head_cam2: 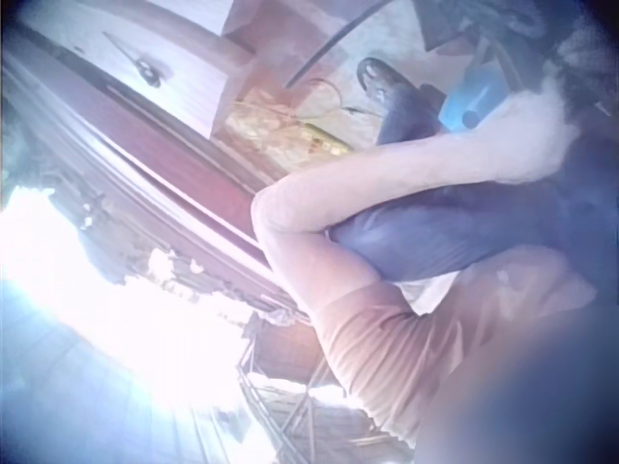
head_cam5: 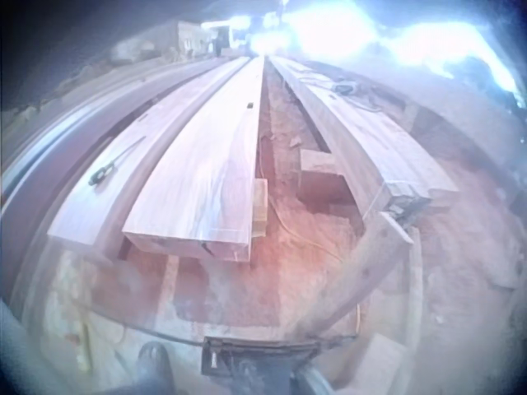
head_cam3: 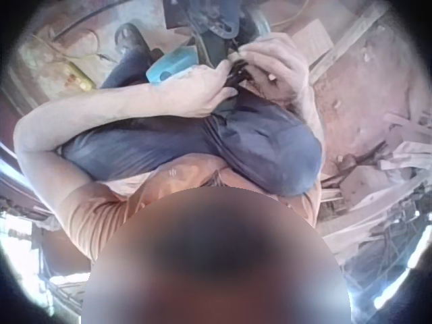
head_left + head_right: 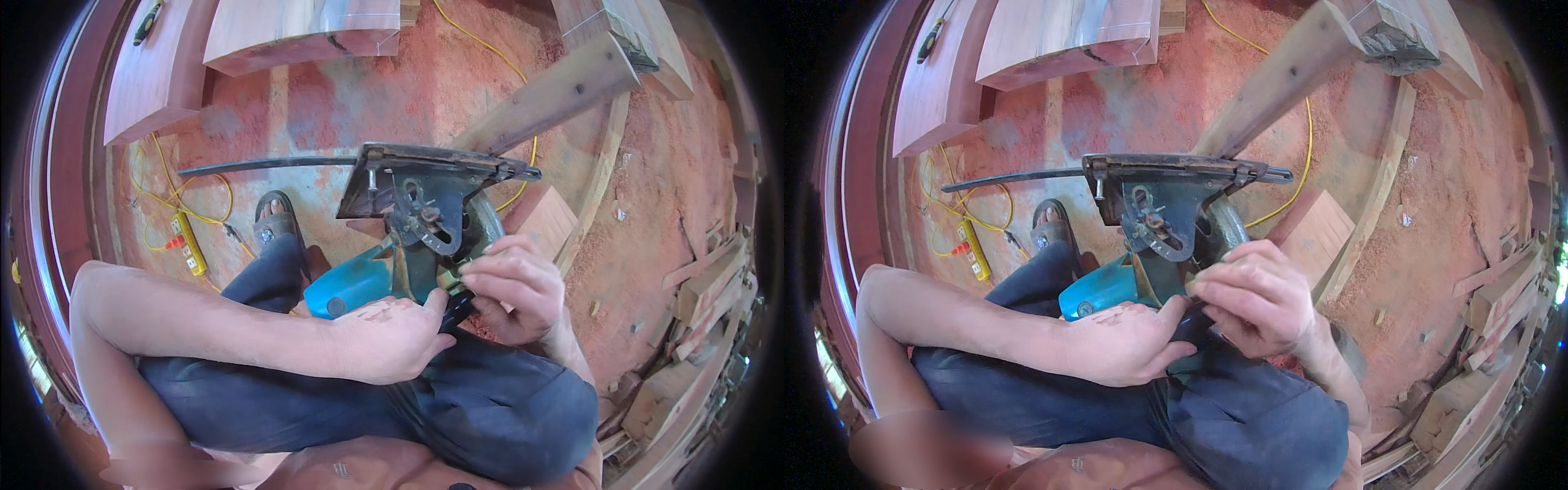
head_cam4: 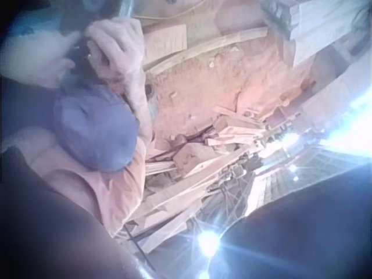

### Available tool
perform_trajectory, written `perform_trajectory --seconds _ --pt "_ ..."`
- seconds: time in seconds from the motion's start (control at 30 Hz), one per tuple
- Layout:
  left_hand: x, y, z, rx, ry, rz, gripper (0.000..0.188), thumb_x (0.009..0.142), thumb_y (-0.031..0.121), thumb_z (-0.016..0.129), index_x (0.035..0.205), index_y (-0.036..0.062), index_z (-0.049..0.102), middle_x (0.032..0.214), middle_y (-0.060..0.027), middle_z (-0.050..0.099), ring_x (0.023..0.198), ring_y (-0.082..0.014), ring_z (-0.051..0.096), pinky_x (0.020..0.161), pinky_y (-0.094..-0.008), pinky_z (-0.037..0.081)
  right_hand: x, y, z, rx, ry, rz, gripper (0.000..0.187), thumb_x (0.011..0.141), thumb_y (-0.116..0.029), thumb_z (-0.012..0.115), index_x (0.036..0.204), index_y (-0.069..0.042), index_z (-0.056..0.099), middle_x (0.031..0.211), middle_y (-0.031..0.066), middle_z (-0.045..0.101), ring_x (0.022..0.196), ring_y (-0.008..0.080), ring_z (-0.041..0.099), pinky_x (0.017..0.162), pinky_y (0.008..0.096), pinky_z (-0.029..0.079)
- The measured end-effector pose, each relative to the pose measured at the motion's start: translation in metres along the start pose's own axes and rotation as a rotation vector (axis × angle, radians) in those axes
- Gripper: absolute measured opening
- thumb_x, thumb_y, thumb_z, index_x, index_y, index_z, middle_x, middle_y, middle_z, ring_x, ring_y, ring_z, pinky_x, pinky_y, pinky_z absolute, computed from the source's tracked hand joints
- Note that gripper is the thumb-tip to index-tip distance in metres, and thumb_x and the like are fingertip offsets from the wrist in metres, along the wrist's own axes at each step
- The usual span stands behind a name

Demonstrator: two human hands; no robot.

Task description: The person sits on the floor and adjusts a circular saw using a screwdriver. They loosen and tighten screws on the saw's base plate, reposition the blade guard, and make several small adjustments to the tool's settings.

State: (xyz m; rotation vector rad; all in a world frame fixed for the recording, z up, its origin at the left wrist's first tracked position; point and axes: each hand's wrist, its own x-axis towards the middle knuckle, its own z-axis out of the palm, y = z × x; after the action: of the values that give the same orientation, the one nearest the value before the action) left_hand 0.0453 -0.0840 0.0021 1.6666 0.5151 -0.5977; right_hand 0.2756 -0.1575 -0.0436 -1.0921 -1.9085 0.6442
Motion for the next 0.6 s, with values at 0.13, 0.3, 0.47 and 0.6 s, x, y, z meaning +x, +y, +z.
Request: perform_trajectory --seconds 0.13,0.3,0.47,0.6 --pt "0.002 -0.002 0.014 -0.006 0.077 0.061 0.046 0.108 0.027 0.063 0.119 -0.0141 0.048 0.069 -0.0275 0.068 0.070 -0.0466 0.074 0.064 -0.0506 0.058 0.027 -0.004 -0.015 -0.173 0.012 -0.008 0.039 0.077 0.003 0.083 0.116 0.000 0.075 0.105 0.0133 0.076 0.088 0.0300 0.074 0.081 0.0423 0.060" --pt "0.005 -0.005 0.020 -0.039 0.144 0.116 0.042 0.107 0.027 0.064 0.114 -0.0113 0.048 0.066 -0.0258 0.068 0.066 -0.0465 0.073 0.060 -0.0512 0.057 0.058 -0.006 -0.024 -0.289 -0.098 0.044 0.048 0.077 0.001 0.083 0.124 -0.001 0.074 0.107 0.0138 0.072 0.091 0.0326 0.072 0.079 0.0428 0.059" --pt "0.005 -0.001 0.017 -0.056 0.154 0.106 0.039 0.107 0.027 0.063 0.113 -0.0088 0.048 0.067 -0.0263 0.068 0.069 -0.0472 0.073 0.062 -0.0528 0.057 0.077 -0.010 -0.028 -0.323 -0.245 0.058 0.049 0.076 0.002 0.082 0.124 -0.001 0.074 0.108 0.0125 0.070 0.093 0.0322 0.071 0.079 0.0417 0.058" --pt "0.006 0.000 0.016 -0.098 0.110 0.071 0.039 0.107 0.027 0.062 0.115 -0.0083 0.048 0.070 -0.0265 0.069 0.073 -0.0477 0.074 0.066 -0.0543 0.057 0.093 -0.013 -0.031 -0.396 -0.440 0.001 0.039 0.078 -0.003 0.076 0.117 -0.001 0.072 0.102 0.0099 0.068 0.091 0.0304 0.070 0.078 0.0417 0.059"
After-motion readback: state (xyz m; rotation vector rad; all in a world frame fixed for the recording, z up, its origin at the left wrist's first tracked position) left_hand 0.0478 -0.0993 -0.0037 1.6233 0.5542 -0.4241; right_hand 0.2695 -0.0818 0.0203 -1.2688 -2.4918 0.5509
